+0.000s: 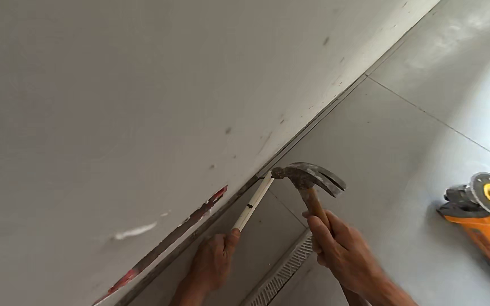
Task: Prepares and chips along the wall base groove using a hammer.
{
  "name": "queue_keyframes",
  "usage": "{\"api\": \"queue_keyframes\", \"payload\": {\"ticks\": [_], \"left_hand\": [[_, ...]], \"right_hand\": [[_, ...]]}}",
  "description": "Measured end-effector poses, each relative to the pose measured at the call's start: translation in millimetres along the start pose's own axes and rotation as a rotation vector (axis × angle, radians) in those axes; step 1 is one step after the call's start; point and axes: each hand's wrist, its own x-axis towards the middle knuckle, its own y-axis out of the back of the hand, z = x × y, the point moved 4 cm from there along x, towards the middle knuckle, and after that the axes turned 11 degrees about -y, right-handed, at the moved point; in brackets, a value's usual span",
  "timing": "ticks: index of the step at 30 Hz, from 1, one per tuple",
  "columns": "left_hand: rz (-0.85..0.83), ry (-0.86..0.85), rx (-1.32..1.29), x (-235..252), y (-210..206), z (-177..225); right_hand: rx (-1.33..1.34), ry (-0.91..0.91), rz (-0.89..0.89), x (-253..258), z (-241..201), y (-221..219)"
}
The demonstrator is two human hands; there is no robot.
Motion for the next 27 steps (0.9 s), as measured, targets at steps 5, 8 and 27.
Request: {"api": "queue_keyframes", "payload": {"ticks": [5,8,27], "left_hand": [[0.023,0.03,0.061,-4.0,0.7,6.9],[0.019,0.1,0.115,-6.6,-2.0,13.2],[0.081,0.007,-0.349,-3.4,-7.6,-21.0]], "right_hand": [[0.009,0.028,0.042,-1.7,-6.9,2.1],[-0.029,-0.005,0.035,-1.8,-3.8,4.2],[-0.149,0.072,-0.019,-7.1,-28.8,15.6]]}}
